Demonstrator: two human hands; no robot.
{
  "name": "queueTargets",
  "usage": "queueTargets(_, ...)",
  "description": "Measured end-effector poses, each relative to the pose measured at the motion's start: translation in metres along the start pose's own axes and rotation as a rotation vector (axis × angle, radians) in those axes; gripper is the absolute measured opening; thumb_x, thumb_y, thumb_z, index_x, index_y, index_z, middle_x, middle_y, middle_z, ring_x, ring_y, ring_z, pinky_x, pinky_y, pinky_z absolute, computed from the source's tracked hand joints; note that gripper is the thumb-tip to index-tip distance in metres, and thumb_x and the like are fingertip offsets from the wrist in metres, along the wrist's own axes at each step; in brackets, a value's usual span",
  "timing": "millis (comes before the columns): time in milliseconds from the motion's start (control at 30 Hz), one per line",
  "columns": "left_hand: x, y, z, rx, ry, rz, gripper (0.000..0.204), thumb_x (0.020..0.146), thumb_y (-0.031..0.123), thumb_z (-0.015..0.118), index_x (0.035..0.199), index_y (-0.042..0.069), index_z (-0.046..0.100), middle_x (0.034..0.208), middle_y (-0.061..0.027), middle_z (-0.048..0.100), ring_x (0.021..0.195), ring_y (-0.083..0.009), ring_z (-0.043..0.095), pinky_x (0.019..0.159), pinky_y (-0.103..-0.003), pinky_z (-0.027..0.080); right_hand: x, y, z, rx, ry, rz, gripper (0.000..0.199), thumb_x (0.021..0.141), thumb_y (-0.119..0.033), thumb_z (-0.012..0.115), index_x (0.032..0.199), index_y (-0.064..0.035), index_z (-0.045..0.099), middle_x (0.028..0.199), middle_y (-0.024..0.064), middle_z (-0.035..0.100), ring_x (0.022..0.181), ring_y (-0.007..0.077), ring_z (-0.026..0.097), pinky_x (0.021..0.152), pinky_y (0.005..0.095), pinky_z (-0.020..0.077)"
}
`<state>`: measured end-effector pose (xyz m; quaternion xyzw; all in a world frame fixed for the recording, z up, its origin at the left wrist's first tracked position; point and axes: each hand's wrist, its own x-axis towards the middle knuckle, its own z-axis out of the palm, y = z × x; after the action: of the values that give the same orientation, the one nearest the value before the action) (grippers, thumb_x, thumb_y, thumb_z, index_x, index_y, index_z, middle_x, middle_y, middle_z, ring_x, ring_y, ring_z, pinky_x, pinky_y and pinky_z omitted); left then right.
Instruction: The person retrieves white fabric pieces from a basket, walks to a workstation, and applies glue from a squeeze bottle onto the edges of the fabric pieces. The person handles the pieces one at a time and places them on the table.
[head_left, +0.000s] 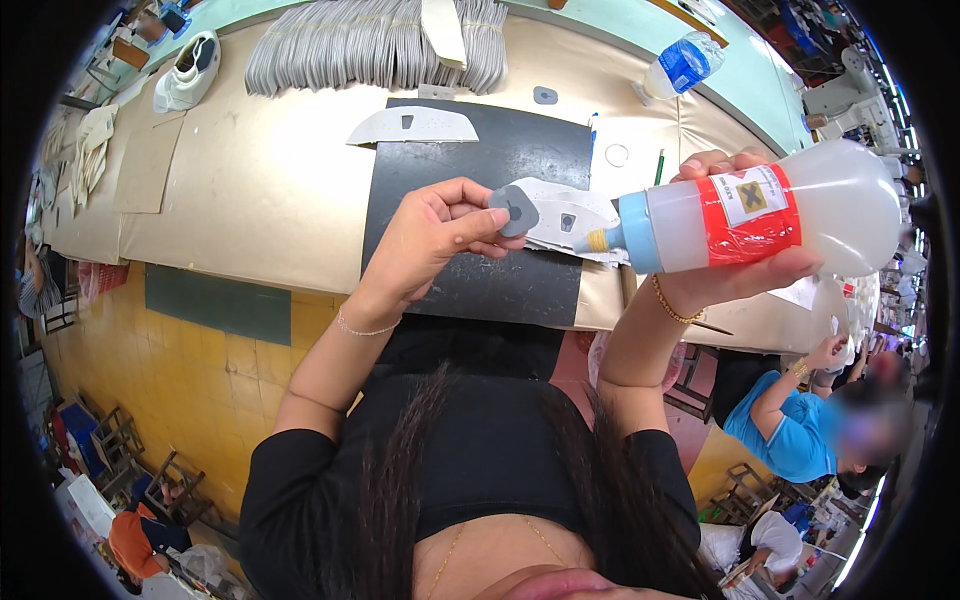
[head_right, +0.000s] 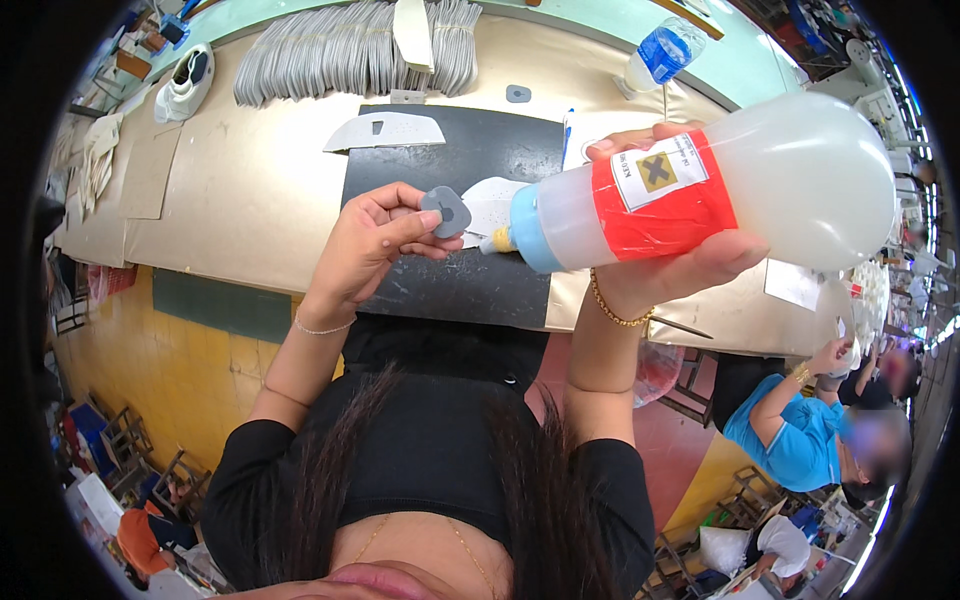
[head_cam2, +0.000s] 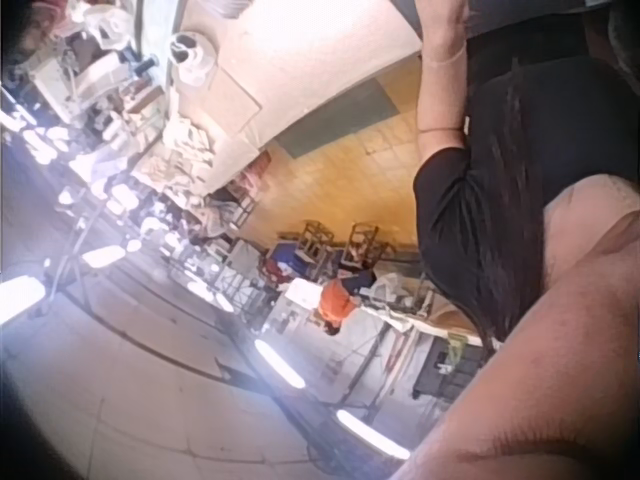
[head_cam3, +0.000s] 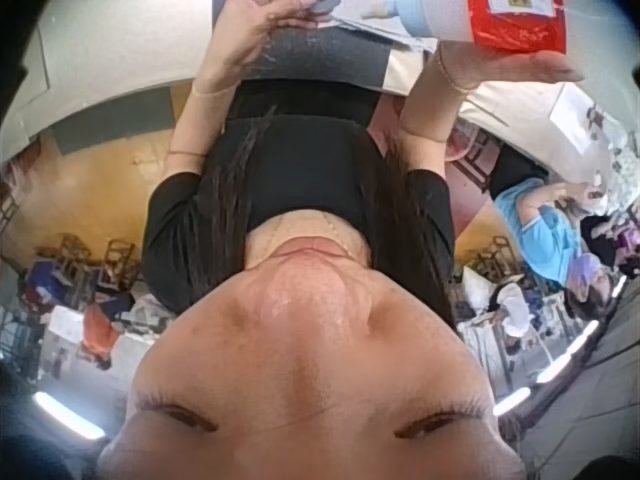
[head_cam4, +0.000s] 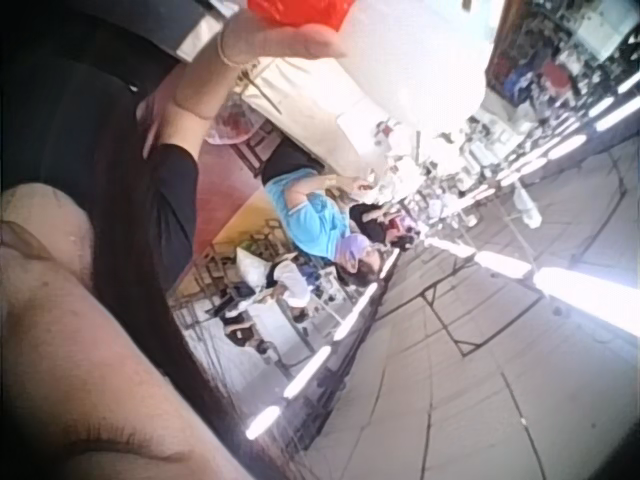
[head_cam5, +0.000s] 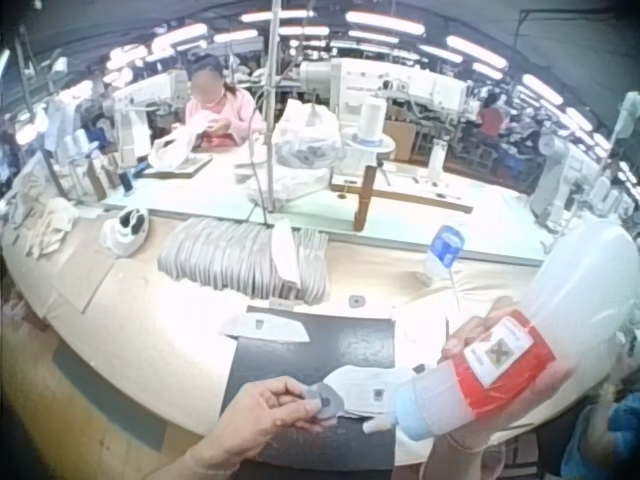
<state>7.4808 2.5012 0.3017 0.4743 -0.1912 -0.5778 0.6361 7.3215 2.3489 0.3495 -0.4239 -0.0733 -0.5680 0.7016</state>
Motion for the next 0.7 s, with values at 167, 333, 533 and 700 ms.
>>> queueTargets(167,0.007,-0.005,-0.001,0.080,0.017,0.031,0.016,0.086,0.012,0.064,0.092,-0.003,0.062,0.083,-0.0084,0.064,0.070,-0.0119,0.062,0.063,-0.022,0.049,-0.030,0.014,-0.009,-0.529,0.103,-0.076,0.100,0.066,-0.080,0.052,0.119,0.0037,0.040,0.094,0.0202,0.058,0.079,0.0304,0.061,0.073,0.0431,0.0524)
queueTargets(333,0.011,-0.010,-0.004,0.093,-0.007,0.064,0.016,0.084,0.012,0.066,0.090,-0.003,0.063,0.078,-0.0067,0.064,0.069,-0.0098,0.061,0.062,-0.022,0.048,-0.038,0.015,-0.011,-0.590,-0.037,-0.193,0.096,0.055,-0.071,0.072,0.110,0.0027,0.044,0.090,0.0171,0.059,0.081,0.0281,0.063,0.075,0.0390,0.0538)
queueTargets(533,0.011,-0.004,0.002,0.151,-0.001,0.049,0.016,0.083,0.008,0.066,0.091,-0.005,0.063,0.077,-0.0082,0.064,0.069,-0.0108,0.062,0.062,-0.022,0.049,-0.042,0.013,-0.012,-0.801,-0.222,-0.248,0.090,0.069,-0.077,0.050,0.101,0.0076,0.049,0.090,0.0128,0.055,0.081,0.0266,0.061,0.073,0.0381,0.0553)
queueTargets(700,0.009,-0.002,0.004,0.159,0.008,0.046,0.017,0.083,0.010,0.067,0.091,-0.005,0.063,0.076,-0.0078,0.065,0.067,-0.0103,0.062,0.063,-0.022,0.049,-0.045,0.013,-0.008,-0.833,-0.138,-0.209,0.089,0.059,-0.076,0.061,0.098,0.0035,0.055,0.087,0.0131,0.059,0.081,0.0265,0.064,0.070,0.0332,0.0533)
